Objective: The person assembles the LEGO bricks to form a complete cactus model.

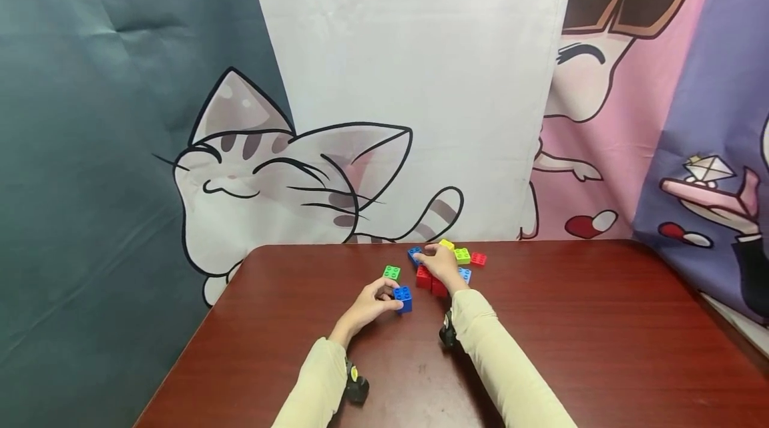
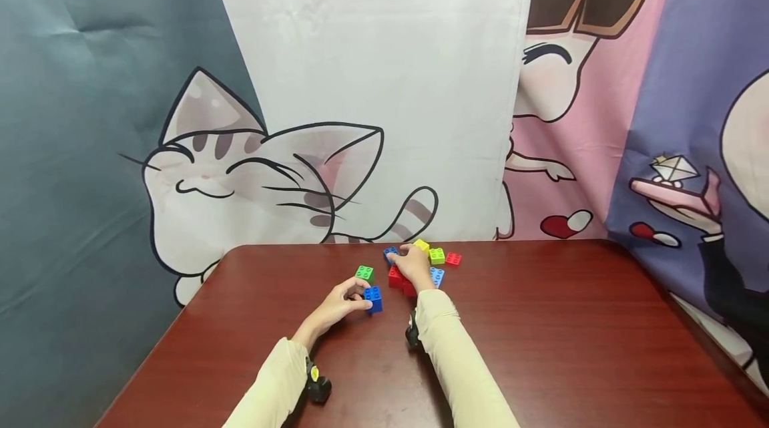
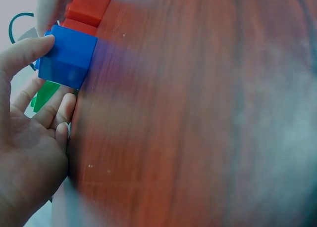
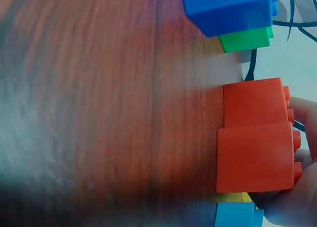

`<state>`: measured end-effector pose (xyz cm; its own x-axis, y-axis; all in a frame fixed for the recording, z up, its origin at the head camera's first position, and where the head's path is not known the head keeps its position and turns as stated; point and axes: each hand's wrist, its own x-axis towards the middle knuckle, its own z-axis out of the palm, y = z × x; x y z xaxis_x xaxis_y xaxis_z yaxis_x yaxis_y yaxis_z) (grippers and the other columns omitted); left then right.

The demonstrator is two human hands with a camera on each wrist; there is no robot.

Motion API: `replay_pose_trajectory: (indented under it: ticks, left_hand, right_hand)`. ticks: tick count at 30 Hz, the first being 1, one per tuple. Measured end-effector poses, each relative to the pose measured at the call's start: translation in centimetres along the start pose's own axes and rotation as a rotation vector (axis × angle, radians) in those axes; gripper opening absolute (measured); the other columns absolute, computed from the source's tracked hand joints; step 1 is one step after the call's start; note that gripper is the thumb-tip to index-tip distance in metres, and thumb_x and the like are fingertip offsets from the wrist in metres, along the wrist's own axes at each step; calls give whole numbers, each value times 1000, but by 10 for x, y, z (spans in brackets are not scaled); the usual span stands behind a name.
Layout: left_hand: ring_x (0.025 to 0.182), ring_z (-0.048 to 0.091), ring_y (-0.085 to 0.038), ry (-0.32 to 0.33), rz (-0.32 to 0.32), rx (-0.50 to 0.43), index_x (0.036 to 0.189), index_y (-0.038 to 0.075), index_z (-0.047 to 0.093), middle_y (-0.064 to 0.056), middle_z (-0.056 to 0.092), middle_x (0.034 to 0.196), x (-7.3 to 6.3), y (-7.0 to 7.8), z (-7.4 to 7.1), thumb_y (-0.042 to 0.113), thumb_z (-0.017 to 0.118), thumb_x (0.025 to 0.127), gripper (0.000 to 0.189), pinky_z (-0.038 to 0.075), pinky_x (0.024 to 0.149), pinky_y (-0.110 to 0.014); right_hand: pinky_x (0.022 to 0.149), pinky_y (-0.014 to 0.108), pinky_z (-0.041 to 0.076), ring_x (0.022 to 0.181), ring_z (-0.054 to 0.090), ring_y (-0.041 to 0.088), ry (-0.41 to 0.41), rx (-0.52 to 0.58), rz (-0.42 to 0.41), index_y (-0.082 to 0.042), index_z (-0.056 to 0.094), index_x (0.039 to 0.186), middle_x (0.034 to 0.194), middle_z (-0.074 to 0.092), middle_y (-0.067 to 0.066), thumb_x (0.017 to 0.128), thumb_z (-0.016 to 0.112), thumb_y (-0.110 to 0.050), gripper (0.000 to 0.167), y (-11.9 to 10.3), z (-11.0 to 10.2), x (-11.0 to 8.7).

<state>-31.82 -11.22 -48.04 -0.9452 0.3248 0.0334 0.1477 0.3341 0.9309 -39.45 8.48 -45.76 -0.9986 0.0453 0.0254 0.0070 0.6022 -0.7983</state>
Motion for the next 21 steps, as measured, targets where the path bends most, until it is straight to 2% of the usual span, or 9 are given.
replay_pose_trajectory:
  ticks: [3, 11, 16, 21]
  left_hand:
    - [89, 52, -16, 15, -3, 2, 115, 3, 59, -16, 62, 105, -1, -2, 1, 15, 71, 86, 34, 44, 78, -27]
    - [88, 52, -15, -11, 29, -26, 115, 2, 60, -19, 64, 107, 3, -2, 7, 14, 71, 86, 34, 43, 79, -26]
    - [87, 52, -14, -7, 33, -39, 115, 3, 61, -20, 66, 108, 4, -1, 9, 15, 71, 86, 33, 44, 81, -27]
    - [88, 52, -14, 18, 26, -31, 115, 3, 63, -18, 66, 108, -1, -1, 3, 15, 72, 86, 32, 44, 80, -27]
  right_hand:
    - [106, 49, 43, 124, 53, 38, -45, -33, -2, 6, 58, 129, 133, 58, 26, 90, 67, -32, 55, -2, 0, 1]
    - [106, 48, 43, 124, 55, 37, -136, -177, 18, 7, 55, 131, 134, 58, 25, 88, 69, -37, 64, -3, -10, 7]
    - [100, 47, 47, 113, 60, 35, -133, -180, 41, 4, 63, 123, 126, 63, 23, 85, 73, -33, 55, -1, -13, 10]
    - [96, 47, 48, 108, 62, 34, -108, -154, 37, 1, 68, 117, 121, 67, 21, 83, 74, -32, 47, -1, -5, 11]
